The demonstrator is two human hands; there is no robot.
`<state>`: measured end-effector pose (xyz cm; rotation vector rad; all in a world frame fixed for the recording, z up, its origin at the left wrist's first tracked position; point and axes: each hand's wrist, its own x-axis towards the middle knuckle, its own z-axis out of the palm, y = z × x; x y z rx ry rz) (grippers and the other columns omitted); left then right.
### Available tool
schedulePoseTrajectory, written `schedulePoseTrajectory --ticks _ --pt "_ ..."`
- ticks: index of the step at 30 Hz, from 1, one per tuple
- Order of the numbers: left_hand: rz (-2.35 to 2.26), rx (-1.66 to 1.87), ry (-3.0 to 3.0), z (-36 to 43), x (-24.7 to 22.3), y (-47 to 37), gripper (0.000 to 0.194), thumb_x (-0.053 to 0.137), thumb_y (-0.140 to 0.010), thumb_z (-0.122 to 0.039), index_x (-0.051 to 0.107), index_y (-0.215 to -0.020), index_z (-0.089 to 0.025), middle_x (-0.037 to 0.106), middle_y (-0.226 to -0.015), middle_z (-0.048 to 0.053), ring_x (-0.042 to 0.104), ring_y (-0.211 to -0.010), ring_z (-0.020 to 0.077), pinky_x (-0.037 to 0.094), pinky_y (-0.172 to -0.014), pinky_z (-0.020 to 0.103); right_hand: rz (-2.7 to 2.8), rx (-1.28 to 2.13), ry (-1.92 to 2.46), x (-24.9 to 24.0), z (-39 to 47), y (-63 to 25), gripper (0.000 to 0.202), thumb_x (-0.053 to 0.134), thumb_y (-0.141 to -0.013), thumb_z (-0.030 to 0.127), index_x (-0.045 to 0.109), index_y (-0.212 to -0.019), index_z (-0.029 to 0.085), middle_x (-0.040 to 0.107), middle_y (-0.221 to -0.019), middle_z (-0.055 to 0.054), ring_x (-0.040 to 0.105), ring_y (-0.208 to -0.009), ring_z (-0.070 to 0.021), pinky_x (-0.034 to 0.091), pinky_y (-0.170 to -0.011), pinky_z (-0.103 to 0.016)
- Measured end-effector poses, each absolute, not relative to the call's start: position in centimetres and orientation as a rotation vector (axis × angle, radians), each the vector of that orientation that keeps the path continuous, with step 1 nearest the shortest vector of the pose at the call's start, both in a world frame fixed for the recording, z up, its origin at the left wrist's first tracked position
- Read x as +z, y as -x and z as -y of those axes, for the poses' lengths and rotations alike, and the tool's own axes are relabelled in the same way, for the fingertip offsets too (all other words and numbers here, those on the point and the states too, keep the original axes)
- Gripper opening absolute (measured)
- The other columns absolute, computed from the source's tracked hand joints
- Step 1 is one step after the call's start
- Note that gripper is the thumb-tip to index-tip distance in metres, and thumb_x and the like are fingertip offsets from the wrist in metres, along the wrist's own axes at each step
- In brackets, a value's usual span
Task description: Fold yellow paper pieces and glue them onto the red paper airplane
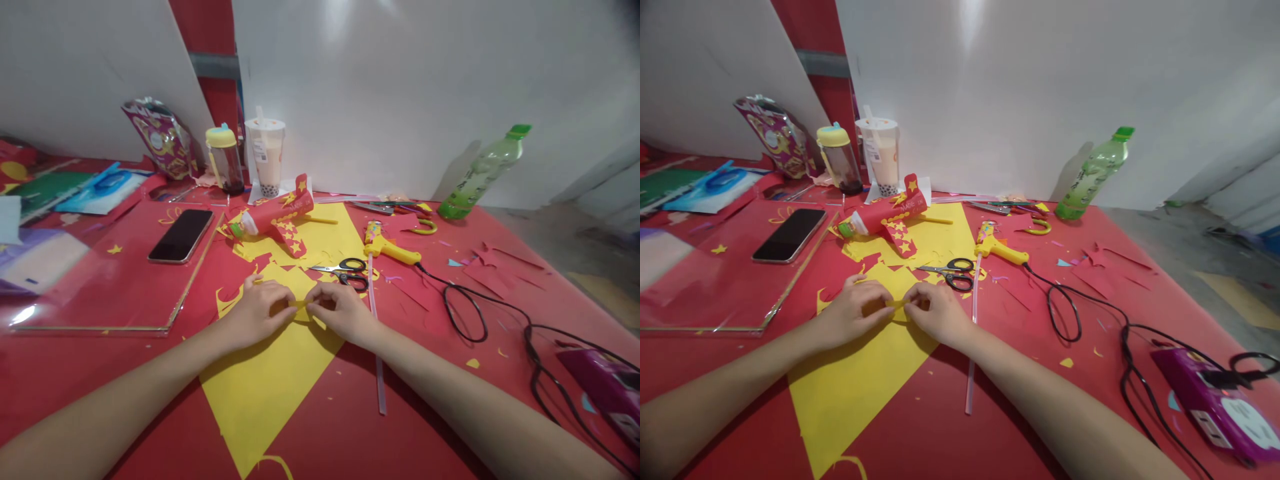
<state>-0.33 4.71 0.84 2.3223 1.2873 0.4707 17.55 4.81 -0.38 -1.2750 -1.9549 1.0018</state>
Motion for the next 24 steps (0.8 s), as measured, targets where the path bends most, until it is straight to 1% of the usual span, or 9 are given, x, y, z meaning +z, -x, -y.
schedulePoseTrajectory --ticks 4,9,12,16,24 --pt "-1.355 0.397 -2.340 -4.7 0.7 0.1 0.016 0.048 -0.077 -0.030 0.056 -0.070 -0.019 0.061 -0.075 0.000 0.054 -0.077 0.0186 0.022 -0.085 0.042 2.128 0.691 1.209 -0.5 -4.8 -17.5 0.013 0.056 -0.064 0.004 0.057 -0.061 0.017 0.057 -0.060 0.000 0.050 -0.061 -0.0126 0.041 -0.059 -0.025" --pt "-1.457 0.453 -2.316 -4.6 0.2 0.0 0.009 0.052 -0.075 -0.026 0.058 -0.070 -0.019 0.061 -0.076 -0.001 0.053 -0.079 0.0185 0.022 -0.083 0.041 2.242 0.451 1.036 -1.2 -4.8 -17.4 0.012 0.056 -0.067 0.005 0.057 -0.061 0.015 0.054 -0.057 -0.002 0.047 -0.061 -0.0138 0.040 -0.059 -0.026" --pt "-1.420 0.513 -2.378 -4.5 0.0 0.2 0.008 0.053 -0.075 -0.022 0.059 -0.070 -0.021 0.061 -0.077 -0.003 0.054 -0.080 0.0174 0.019 -0.085 0.042 2.253 0.362 0.944 -1.9 -4.9 -17.4 0.012 0.054 -0.069 0.004 0.057 -0.063 0.014 0.055 -0.060 -0.004 0.047 -0.062 -0.0144 0.040 -0.059 -0.026" --pt "-1.288 0.566 -2.580 -4.6 -0.2 0.5 0.010 0.053 -0.077 -0.017 0.060 -0.070 -0.021 0.061 -0.077 -0.002 0.054 -0.079 0.0158 0.016 -0.088 0.042 2.326 0.268 0.850 -2.5 -5.2 -17.7 0.014 0.049 -0.074 0.007 0.058 -0.067 0.014 0.056 -0.064 -0.005 0.046 -0.066 -0.0160 0.039 -0.061 -0.028" --pt "-0.972 0.534 -2.909 -5.2 0.0 1.3 0.020 0.043 -0.084 -0.017 0.061 -0.075 -0.019 0.060 -0.074 0.000 0.052 -0.071 0.0128 0.023 -0.086 0.039 2.408 0.160 0.724 -2.1 -5.4 -18.4 0.019 0.047 -0.079 0.012 0.064 -0.072 0.014 0.056 -0.063 -0.006 0.045 -0.063 -0.0150 0.039 -0.057 -0.026"
